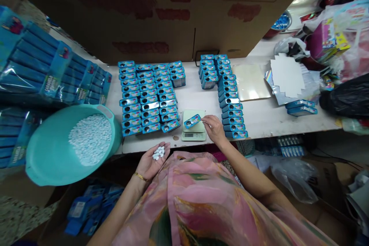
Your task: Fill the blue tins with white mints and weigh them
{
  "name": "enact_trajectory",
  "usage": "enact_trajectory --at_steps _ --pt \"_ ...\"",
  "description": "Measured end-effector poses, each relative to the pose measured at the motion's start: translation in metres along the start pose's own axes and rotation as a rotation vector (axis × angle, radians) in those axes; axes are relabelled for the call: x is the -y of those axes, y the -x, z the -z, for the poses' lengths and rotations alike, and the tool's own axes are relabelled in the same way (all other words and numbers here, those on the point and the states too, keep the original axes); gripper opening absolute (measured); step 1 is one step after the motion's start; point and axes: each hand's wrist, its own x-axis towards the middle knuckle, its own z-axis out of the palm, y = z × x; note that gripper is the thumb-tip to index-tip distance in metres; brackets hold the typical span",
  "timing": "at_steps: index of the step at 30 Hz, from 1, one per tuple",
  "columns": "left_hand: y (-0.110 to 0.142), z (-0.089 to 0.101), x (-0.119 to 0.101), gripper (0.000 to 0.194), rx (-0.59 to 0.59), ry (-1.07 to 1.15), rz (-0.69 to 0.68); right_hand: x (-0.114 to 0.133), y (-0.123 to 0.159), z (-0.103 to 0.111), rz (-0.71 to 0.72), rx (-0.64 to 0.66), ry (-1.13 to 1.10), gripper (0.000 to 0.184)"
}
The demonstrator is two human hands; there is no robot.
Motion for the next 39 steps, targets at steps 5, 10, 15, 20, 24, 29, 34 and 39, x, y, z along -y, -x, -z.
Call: enact_trajectory --at_steps 5,10,15,20,24,29,34,39 --pt "-0.007 -0.022 0.006 0.022 0.1 -0.046 0.046 0.043 0.005 -0.02 0.178 0.152 -0.068 0.021" --pt "-0.011 -0.046 0.014 0.022 0.158 -0.055 0.111 0.074 0.015 -0.054 0.278 0.465 0.184 0.029" --pt "-0.011 -0.048 0.018 0.022 0.139 -0.071 0.178 0.065 0.019 -0.057 0.34 0.584 0.26 0.025" --pt "-0.019 -0.057 0.016 0.019 0.164 -0.135 0.149 0.061 0.007 -0.047 0.276 0.536 0.212 0.014" --pt "-0.027 -0.068 0.015 0.019 0.18 -0.088 0.17 0.06 -0.005 -0.036 0.33 0.475 0.091 0.014" --pt "-0.032 -0.059 0.008 0.018 0.099 -0.064 0.184 0.01 -0.018 -0.007 0.104 0.179 -0.107 0.025" --pt "-0.032 -0.041 -0.003 0.018 0.03 -0.028 0.081 -0.058 -0.022 -0.016 -0.133 0.358 -0.251 0.054" --pt "-0.037 -0.042 0.001 0.022 0.038 -0.014 0.043 -0.064 -0.019 -0.041 -0.179 0.404 -0.358 0.032"
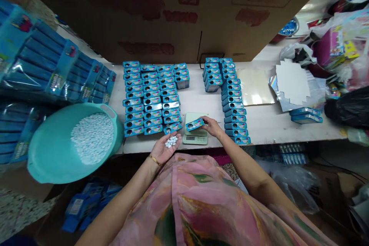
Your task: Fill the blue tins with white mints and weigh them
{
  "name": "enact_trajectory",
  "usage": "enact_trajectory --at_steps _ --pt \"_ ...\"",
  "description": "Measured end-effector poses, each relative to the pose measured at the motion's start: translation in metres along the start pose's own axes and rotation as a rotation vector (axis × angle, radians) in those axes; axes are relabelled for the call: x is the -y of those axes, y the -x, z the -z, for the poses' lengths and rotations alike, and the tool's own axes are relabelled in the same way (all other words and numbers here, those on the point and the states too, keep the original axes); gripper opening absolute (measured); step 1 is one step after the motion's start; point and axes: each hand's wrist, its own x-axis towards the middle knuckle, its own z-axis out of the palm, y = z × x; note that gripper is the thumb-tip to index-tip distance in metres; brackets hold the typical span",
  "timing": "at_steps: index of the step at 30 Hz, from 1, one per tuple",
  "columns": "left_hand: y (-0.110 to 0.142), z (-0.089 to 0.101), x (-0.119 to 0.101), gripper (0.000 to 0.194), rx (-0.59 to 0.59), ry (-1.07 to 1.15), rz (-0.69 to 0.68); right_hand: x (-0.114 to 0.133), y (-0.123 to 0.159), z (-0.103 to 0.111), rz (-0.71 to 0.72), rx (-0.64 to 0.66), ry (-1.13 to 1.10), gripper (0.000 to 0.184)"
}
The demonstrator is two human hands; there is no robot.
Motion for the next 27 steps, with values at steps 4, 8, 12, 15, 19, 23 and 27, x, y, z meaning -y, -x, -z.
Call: enact_trajectory --at_steps 4,8,12,15,19,23,27 --pt "-0.013 -0.018 0.009 0.023 0.044 0.016 0.015 0.041 0.009 0.013 0.111 -0.066 0.227 0.03" --pt "-0.025 -0.049 0.016 0.02 0.123 0.052 -0.006 0.103 0.019 0.029 0.332 -0.023 0.681 0.032" --pt "-0.029 -0.072 0.018 0.022 0.175 0.059 0.029 0.142 0.023 0.027 0.547 0.051 1.006 0.033" --pt "-0.028 -0.078 0.018 0.025 0.221 0.02 0.082 0.149 0.026 0.02 0.675 0.077 1.057 0.032" --pt "-0.027 -0.079 0.02 0.029 0.264 -0.015 0.131 0.147 0.03 0.015 0.722 0.118 1.037 0.029" --pt "-0.031 -0.078 0.023 0.032 0.25 -0.013 0.107 0.146 0.03 0.019 0.706 0.097 1.088 0.028" --pt "-0.04 -0.074 0.023 0.027 0.249 -0.029 0.105 0.144 0.032 0.021 0.659 0.049 1.105 0.029"
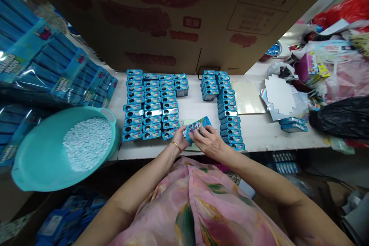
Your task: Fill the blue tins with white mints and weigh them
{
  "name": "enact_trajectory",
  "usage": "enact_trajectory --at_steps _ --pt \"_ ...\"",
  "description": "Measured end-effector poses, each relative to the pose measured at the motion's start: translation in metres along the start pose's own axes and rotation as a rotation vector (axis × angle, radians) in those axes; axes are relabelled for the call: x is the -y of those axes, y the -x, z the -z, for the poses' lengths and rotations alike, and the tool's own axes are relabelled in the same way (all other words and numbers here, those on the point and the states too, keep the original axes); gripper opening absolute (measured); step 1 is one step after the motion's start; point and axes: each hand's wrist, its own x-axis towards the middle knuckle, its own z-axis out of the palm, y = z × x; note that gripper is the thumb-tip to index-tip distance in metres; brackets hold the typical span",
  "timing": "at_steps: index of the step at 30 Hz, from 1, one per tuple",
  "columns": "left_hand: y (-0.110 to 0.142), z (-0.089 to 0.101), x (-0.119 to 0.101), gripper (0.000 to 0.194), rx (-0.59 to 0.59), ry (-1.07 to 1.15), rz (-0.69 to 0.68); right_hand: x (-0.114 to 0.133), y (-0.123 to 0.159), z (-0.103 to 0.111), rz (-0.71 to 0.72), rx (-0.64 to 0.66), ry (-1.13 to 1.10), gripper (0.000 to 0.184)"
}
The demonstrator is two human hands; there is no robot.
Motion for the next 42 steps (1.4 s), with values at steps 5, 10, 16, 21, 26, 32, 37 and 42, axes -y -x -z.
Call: enact_trajectory --at_steps 5,10,16,21,26,32,37,42 --pt "-0.006 0.003 0.002 0.026 0.012 -0.029 0.022 0.002 0.005 -0.003 -0.035 0.015 -0.041 0.029" --pt "-0.006 -0.002 0.006 0.028 0.032 -0.047 0.028 0.005 0.009 -0.002 -0.033 0.009 -0.051 0.029" --pt "-0.006 -0.005 0.005 0.022 0.01 -0.015 -0.019 0.0 0.013 -0.004 -0.083 0.016 0.006 0.028" --pt "-0.008 -0.004 0.002 0.016 -0.052 0.024 -0.056 -0.007 0.023 -0.005 -0.264 -0.006 -0.089 0.031" --pt "-0.006 -0.002 -0.002 0.014 -0.088 0.034 -0.085 -0.009 0.031 -0.01 -0.481 -0.089 -0.293 0.034" --pt "0.003 0.005 -0.009 0.014 -0.112 0.088 -0.114 -0.019 0.042 -0.042 -0.693 -0.318 -0.719 0.03" --pt "0.027 0.026 -0.022 0.016 -0.172 0.145 -0.174 -0.017 0.042 -0.104 -0.914 -0.45 -1.157 0.027" --pt "0.053 0.051 -0.024 0.016 -0.24 0.158 -0.216 -0.008 0.035 -0.137 -0.947 -0.438 -1.288 0.025"
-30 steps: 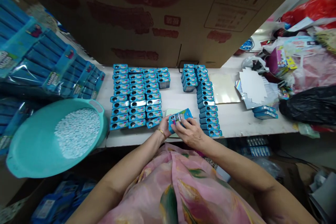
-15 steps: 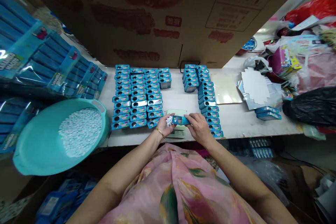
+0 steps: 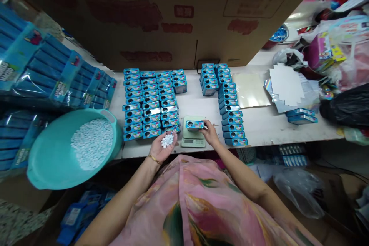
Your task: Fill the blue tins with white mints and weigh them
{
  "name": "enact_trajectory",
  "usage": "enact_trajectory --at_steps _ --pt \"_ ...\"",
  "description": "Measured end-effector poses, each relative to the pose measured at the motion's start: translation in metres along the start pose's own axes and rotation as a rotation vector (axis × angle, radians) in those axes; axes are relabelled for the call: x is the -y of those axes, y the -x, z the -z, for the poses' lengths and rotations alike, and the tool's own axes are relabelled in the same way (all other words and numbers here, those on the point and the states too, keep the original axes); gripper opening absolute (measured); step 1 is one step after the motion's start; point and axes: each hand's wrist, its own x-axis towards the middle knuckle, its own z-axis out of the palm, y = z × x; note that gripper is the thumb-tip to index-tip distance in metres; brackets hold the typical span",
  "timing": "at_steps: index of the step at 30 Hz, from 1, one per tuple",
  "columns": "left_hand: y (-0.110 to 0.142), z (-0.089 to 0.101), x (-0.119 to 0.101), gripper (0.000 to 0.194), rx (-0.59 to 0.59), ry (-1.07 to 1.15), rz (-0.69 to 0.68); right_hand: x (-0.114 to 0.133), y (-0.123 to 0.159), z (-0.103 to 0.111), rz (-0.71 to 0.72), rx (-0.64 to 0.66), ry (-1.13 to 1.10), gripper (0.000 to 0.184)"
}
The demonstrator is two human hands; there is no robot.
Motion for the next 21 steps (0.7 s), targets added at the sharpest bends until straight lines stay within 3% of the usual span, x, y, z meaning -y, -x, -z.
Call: enact_trajectory --at_steps 3,6,8,10,12,15,21 --pt "0.009 0.013 0.0 0.016 -0.009 -0.001 0.013 0.012 0.008 0.007 0.092 0.021 0.174 0.031" --pt "0.015 0.021 0.003 0.017 0.002 -0.028 0.049 0.044 0.024 0.006 0.315 0.041 0.456 0.036" --pt "0.018 0.024 0.006 0.019 0.005 -0.053 0.073 0.066 0.034 -0.012 0.463 0.174 0.58 0.028" --pt "0.02 0.027 0.009 0.02 0.016 -0.07 0.109 0.08 0.04 -0.04 0.584 0.448 0.685 0.021" --pt "0.022 0.03 0.01 0.021 0.014 -0.072 0.163 0.084 0.044 -0.071 0.609 0.643 0.844 0.016" --pt "0.027 0.037 0.009 0.023 -0.039 -0.047 0.237 0.083 0.048 -0.099 0.624 0.756 0.976 0.013" --pt "0.038 0.044 0.008 0.025 -0.109 -0.074 0.233 0.086 0.053 -0.101 0.656 0.78 0.962 0.014"
